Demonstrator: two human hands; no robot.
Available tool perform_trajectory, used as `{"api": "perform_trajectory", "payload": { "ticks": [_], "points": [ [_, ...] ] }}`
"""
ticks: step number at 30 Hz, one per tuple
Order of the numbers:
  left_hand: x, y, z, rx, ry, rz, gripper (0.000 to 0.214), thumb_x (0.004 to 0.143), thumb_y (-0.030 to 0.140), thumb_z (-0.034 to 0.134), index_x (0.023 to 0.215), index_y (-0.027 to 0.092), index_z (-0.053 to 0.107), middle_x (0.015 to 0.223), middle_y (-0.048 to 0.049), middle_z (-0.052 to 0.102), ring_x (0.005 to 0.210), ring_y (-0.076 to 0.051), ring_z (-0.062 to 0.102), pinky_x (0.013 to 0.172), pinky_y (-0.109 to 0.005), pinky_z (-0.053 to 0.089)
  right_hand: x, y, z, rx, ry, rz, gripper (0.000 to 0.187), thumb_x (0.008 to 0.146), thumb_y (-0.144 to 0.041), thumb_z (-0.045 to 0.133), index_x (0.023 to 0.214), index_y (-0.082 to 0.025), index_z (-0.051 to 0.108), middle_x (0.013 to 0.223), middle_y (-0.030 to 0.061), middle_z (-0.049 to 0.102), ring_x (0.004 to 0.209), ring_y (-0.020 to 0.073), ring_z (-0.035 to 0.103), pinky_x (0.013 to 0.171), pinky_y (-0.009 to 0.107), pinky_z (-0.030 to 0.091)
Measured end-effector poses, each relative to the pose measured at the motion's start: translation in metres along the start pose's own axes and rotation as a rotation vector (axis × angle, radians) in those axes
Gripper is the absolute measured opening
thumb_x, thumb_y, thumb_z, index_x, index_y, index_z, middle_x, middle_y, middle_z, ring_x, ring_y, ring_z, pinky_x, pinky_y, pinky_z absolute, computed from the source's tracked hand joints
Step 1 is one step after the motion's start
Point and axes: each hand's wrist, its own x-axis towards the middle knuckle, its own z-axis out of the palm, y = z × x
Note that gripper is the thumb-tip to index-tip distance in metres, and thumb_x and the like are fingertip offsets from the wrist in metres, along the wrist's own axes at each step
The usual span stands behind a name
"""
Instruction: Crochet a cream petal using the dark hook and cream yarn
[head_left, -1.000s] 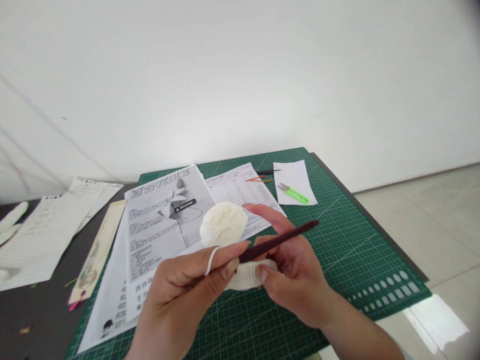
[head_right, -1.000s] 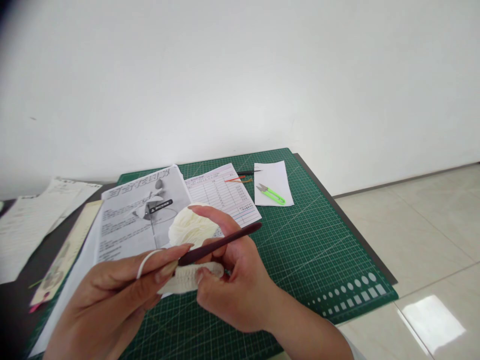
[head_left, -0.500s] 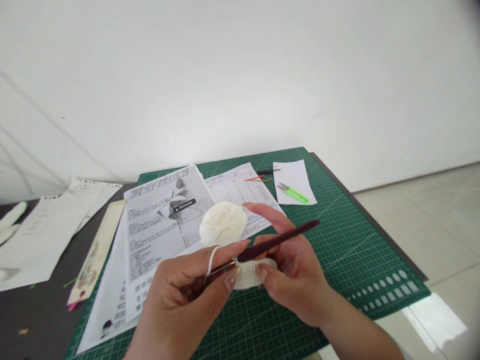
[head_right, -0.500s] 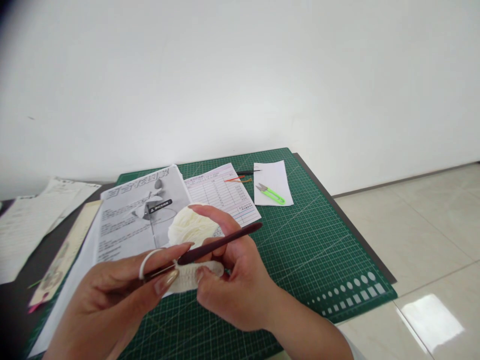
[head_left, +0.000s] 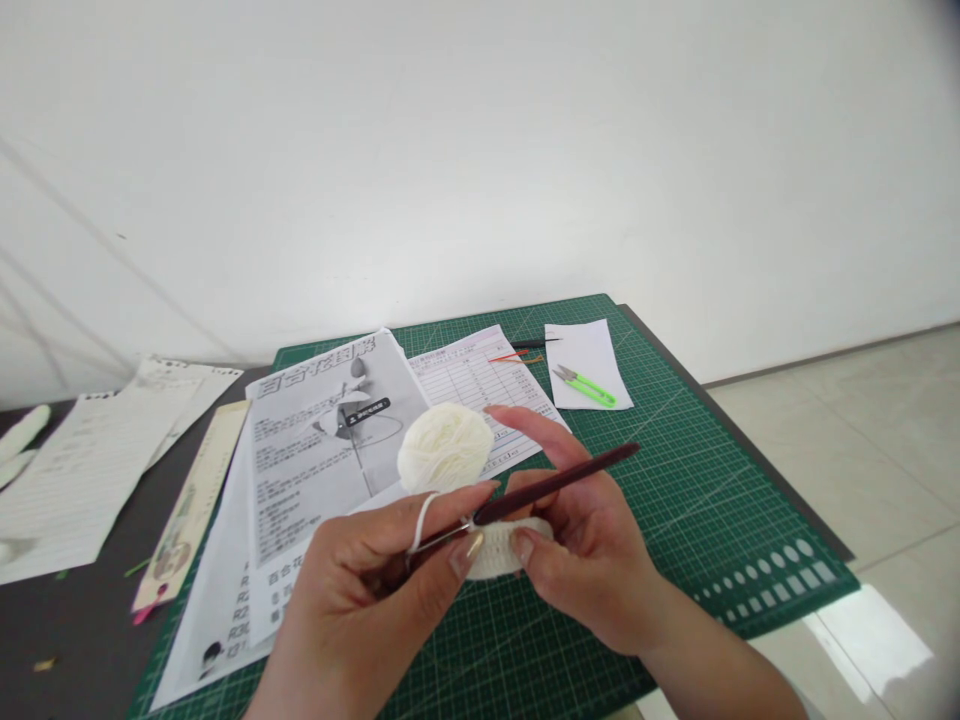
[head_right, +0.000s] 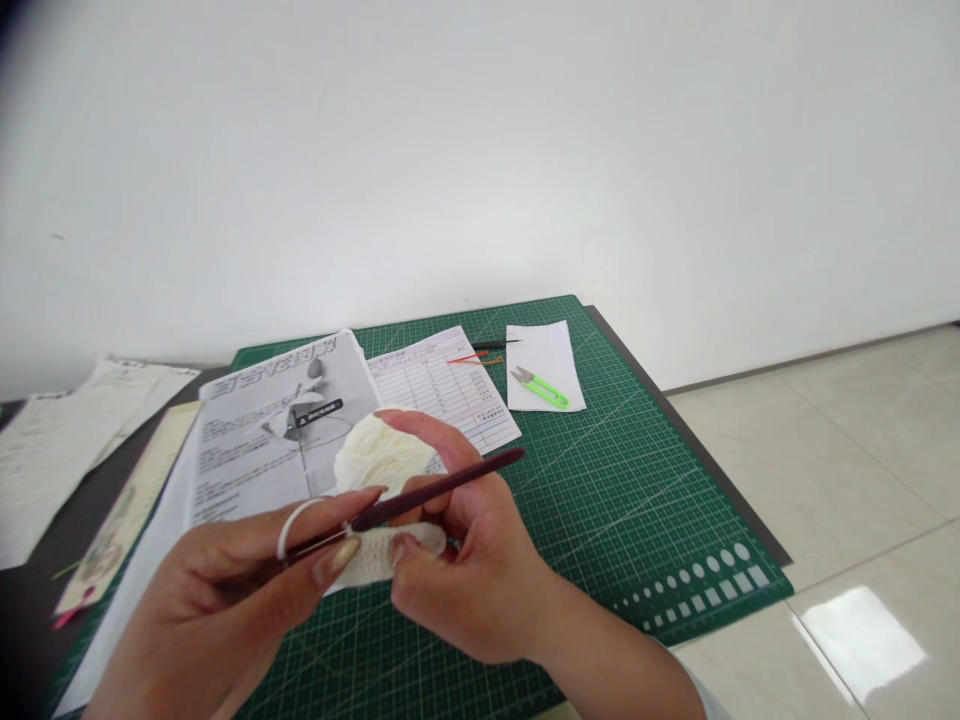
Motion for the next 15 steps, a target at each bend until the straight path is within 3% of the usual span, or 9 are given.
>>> {"api": "perform_trajectory", "payload": {
  "ticks": [3,7,11,15],
  "points": [
    [0.0009,0.0015,-0.0005,-0.013,-0.028,-0.014,0.017,0.062,0.023,0.081,0.078,0.028,0.080,0.079,0.0019,0.079,0.075,-0.014,0.071,0.069,-0.013,0.054,-0.0004,-0.0002,0.0000,0.011,-0.010,-0.004,0.072,0.071,0.003,0.054,0.130,-0.036,0.044,0.067,-0.0063,0.054,0.053,0.0066,0.041,0.046,0.019,0.030],
    [0.0014,0.0030,-0.0008,-0.003,-0.045,-0.035,0.014,0.064,0.027,0.080,0.078,0.028,0.080,0.058,0.0039,0.075,0.074,-0.014,0.071,0.068,-0.012,0.053,-0.0007,0.0006,0.0000,0.024,-0.014,-0.002,0.072,0.071,0.004,0.053,0.130,-0.037,0.044,0.069,-0.0059,0.055,0.054,0.0065,0.042,0.047,0.018,0.031],
    [0.0014,0.0026,0.0000,-0.022,-0.034,-0.035,0.017,0.061,0.029,0.082,0.078,0.029,0.080,0.074,0.0027,0.079,0.073,-0.013,0.071,0.068,-0.011,0.053,-0.0002,0.0014,-0.0002,0.019,-0.014,-0.007,0.072,0.071,0.004,0.053,0.130,-0.036,0.044,0.068,-0.0060,0.055,0.053,0.0061,0.041,0.047,0.018,0.031],
    [0.0015,0.0013,0.0007,-0.031,-0.028,-0.025,0.019,0.059,0.028,0.083,0.078,0.028,0.080,0.075,0.0023,0.079,0.074,-0.013,0.071,0.069,-0.011,0.053,-0.0001,0.0017,-0.0007,0.031,-0.026,-0.019,0.071,0.071,0.003,0.054,0.130,-0.036,0.044,0.071,-0.0053,0.057,0.054,0.0061,0.042,0.048,0.018,0.032]
  ]
}}
